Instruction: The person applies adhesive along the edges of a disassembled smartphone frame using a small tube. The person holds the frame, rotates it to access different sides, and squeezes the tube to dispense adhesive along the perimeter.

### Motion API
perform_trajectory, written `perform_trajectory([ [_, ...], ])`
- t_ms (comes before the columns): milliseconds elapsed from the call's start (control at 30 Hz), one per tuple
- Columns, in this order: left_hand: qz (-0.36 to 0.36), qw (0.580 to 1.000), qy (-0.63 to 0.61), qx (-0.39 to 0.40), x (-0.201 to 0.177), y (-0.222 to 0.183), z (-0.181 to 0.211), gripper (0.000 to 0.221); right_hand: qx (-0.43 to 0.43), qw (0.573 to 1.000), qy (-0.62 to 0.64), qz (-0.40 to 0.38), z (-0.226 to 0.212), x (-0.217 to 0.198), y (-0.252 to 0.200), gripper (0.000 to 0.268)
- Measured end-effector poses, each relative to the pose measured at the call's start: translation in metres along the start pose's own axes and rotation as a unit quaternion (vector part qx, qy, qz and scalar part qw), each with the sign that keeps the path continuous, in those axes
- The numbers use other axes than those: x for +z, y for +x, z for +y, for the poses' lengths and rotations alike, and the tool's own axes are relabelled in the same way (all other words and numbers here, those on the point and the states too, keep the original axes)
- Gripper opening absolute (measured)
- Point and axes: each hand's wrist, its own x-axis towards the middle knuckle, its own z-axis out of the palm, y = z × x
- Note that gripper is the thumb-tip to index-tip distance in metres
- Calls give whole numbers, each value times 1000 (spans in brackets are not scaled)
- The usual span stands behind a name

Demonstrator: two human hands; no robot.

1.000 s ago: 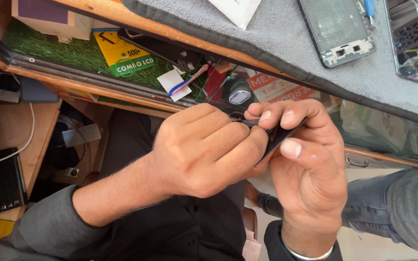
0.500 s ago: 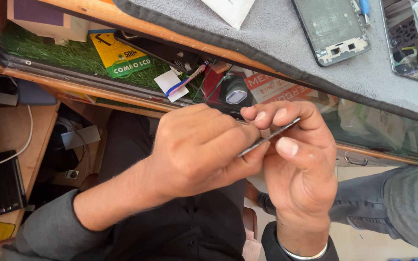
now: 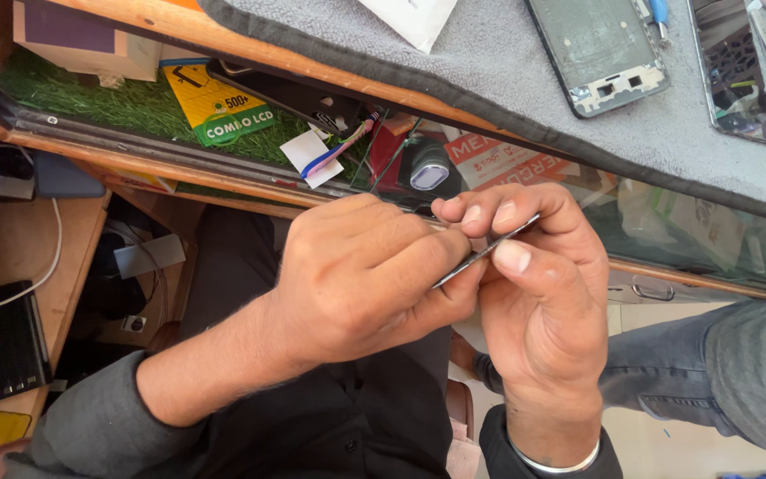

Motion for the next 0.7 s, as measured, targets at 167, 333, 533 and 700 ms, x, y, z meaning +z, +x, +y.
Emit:
perform_trajectory([
  [167,-19,1000,-2,-18,3,-4,-2,21,10,1000,18,-12,1,-3,3,11],
  [333,-16,962,-163,-219,4,-8,4,11,29,999,-12,19,-1,-2,0,28],
  [533,-25,780,-423,-461,4,-8,3,17,-32,988,-144,41,-5,7,-3,46],
  [700,-19,751,-459,-474,8,-8,-4,17,-96,958,-261,70,-4,16,-5,52],
])
